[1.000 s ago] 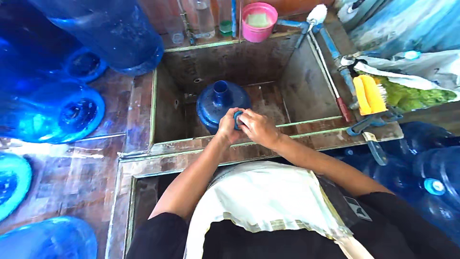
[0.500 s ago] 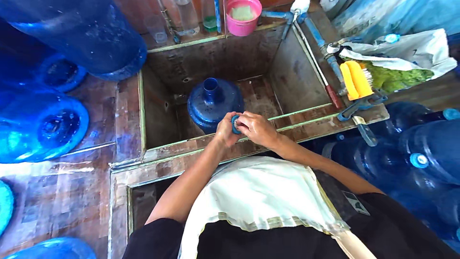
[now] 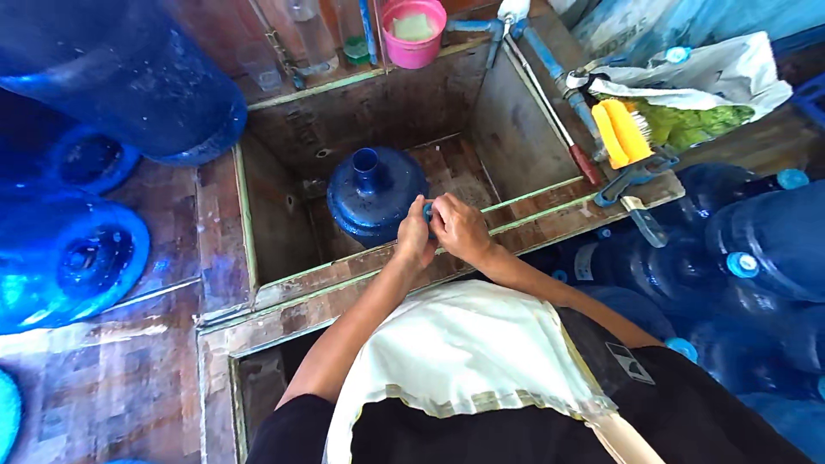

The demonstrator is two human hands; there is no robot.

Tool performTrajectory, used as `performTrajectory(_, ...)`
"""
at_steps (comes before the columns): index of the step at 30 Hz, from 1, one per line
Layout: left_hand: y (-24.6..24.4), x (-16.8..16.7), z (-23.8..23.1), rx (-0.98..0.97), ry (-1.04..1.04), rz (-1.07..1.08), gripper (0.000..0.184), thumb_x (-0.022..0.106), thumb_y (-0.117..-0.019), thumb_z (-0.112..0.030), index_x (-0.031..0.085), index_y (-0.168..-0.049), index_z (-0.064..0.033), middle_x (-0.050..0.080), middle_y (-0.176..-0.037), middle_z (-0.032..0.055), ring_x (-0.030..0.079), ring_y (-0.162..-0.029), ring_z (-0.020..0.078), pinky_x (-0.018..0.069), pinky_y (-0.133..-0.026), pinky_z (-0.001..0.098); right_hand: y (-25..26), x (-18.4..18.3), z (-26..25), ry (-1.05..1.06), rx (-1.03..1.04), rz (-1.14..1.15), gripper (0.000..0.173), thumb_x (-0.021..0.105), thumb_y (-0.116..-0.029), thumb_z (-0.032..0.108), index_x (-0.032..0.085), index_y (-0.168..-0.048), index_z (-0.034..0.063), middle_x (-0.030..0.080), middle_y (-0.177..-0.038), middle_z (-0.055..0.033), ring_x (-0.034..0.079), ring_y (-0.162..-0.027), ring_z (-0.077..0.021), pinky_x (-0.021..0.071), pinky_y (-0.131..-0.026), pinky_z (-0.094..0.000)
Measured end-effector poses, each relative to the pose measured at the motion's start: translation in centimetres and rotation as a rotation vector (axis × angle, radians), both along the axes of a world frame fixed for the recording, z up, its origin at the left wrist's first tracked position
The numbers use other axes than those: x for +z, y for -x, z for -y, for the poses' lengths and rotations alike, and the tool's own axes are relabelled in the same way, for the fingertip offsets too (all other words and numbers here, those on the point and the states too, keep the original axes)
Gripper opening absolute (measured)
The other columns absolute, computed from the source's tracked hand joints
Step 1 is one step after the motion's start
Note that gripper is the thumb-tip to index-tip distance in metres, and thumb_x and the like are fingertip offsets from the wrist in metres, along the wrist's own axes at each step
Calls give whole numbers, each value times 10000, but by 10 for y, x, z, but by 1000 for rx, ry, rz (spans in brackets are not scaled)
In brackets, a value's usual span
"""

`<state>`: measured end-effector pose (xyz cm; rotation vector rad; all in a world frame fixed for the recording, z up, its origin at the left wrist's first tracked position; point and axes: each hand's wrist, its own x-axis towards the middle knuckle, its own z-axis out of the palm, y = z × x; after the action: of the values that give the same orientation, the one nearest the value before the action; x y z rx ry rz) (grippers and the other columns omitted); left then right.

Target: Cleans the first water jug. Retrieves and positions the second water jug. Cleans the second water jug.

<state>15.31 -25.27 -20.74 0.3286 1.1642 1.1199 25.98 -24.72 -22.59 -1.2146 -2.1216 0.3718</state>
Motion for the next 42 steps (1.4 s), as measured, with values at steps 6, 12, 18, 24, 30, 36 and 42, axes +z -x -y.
performTrajectory(6, -24, -18, -4, 169, 31, 33, 348, 324, -1093, -301, 574, -1138, -63, 618, -977, 83, 621, -866, 186, 543, -783, 384, -12, -13, -15, 232, -195, -164, 162, 594, -941, 39, 655, -977, -107, 675, -920, -262, 691, -833, -393, 553, -721, -542)
performTrajectory(12, -32, -22, -22, 215, 94, 70, 348, 303, -1085, -320, 557, -1017, -93, 615, -930, 82, 625, -837, 213, 544, -761, 409, -35, -6, -28, 596, -245, -492, 194, 522, -1025, 71, 619, -1031, -97, 633, -827, -177, 638, -717, -233, 555, -700, -412)
performTrajectory(18, -34, -18, -51, -3, 52, -12, 642, 104, -1118, -482, 525, -1153, 1, 671, -845, 116, 684, -712, 214, 594, -628, 365, -68, 6, -38, 888, -244, -782, 143, 504, -1021, 0, 532, -1123, -96, 635, -844, -112, 641, -631, -119, 565, -610, -262)
performTrajectory(24, -40, -1, -104, -51, 158, -64, 351, 258, -1108, -275, 482, -1117, -6, 674, -836, 143, 710, -717, 216, 609, -624, 324, -139, 40, -67, 495, -362, -770, 186, 524, -982, -31, 635, -1103, -119, 655, -930, -141, 623, -743, -124, 544, -714, -280)
performTrajectory(30, -35, 25, -193, -19, 36, -191, 537, 197, -1128, -431, 510, -1123, 6, 669, -819, 136, 688, -682, 209, 590, -589, 325, -262, 101, -121, -493, -517, -228, 174, 555, -978, 9, 670, -1020, -113, 650, -1121, -293, 647, -1094, -350, 546, -954, -413)
performTrajectory(36, -16, 41, -337, -80, -178, -760, 381, 454, -1078, -300, 529, -1298, 2, 620, -992, 116, 609, -795, 177, 539, -734, 349, -359, 109, -195, 278, -899, 97, 718, 562, -978, 30, 244, -1622, 27, 158, -1647, -356, 488, -1235, -673, 431, -902, -803)
performTrajectory(42, -9, 17, -479, -610, -115, -1616, 768, 661, -991, -323, 314, -1508, 126, 295, -1509, 459, 334, -1394, 626, 319, -1104, 730, -317, 65, -128, 143, -740, 110, 316, 510, -1040, 131, 655, -1234, -71, 645, -1179, -297, 675, -1008, -426, 553, -859, -601)
